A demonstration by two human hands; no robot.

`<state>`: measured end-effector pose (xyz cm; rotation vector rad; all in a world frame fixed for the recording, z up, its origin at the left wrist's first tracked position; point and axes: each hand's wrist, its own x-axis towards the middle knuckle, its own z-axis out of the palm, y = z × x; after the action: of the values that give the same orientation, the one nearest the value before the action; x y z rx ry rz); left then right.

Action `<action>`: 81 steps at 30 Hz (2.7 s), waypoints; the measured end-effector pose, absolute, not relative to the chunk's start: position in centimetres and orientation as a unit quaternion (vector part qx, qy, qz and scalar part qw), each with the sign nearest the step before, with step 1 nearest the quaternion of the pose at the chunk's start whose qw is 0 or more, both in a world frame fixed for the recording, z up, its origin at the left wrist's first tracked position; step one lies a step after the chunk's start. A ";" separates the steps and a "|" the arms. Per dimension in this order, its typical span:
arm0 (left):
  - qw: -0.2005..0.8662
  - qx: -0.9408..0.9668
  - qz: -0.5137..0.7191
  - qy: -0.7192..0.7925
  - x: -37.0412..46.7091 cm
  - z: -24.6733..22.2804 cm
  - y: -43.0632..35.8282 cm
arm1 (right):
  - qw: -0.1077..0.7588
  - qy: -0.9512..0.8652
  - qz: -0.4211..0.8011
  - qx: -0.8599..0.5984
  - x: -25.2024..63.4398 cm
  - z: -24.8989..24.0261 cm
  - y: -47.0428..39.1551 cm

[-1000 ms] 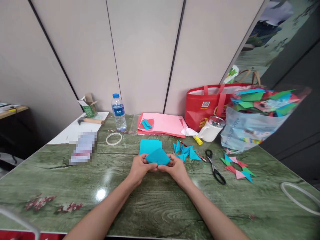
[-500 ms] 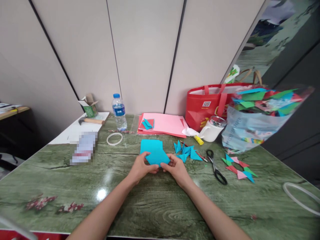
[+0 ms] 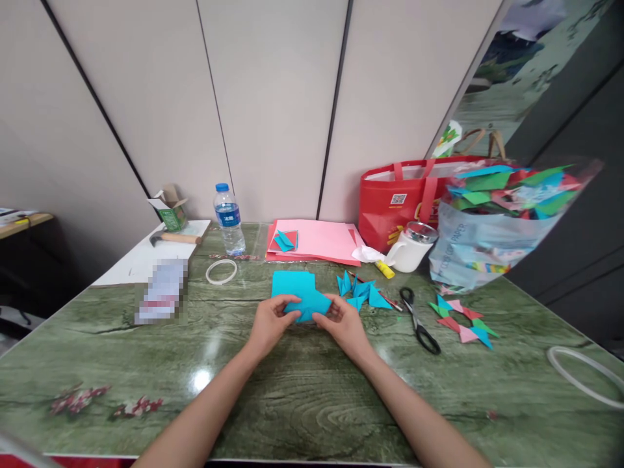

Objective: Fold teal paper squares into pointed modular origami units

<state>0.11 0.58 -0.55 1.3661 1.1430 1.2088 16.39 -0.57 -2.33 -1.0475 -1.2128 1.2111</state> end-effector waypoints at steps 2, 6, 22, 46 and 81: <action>0.493 0.553 0.493 0.457 0.2 -0.6 0.6 | 0.528 -0.509 0.517 -0.442 16.5 -2.3 -0.6; 0.503 0.557 0.484 0.450 0.1 -0.8 0.5 | 0.524 -0.516 0.506 -0.452 16.6 -2.3 -0.6; 0.341 0.673 0.458 0.470 -0.2 -1.6 0.6 | 0.529 -0.666 0.247 -0.464 16.5 -2.7 -1.2; 0.609 0.588 0.293 0.444 0.4 0.3 -0.4 | 0.500 -0.574 0.488 -0.428 16.8 -2.3 -0.3; 0.528 0.520 0.452 0.497 2.3 -0.4 -1.4 | 0.508 -0.579 0.466 -0.436 15.7 -1.9 -1.0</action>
<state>2.29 -1.40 -0.37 1.2427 1.1865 1.0794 15.72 -0.98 -1.88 -1.0498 -1.3949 1.1232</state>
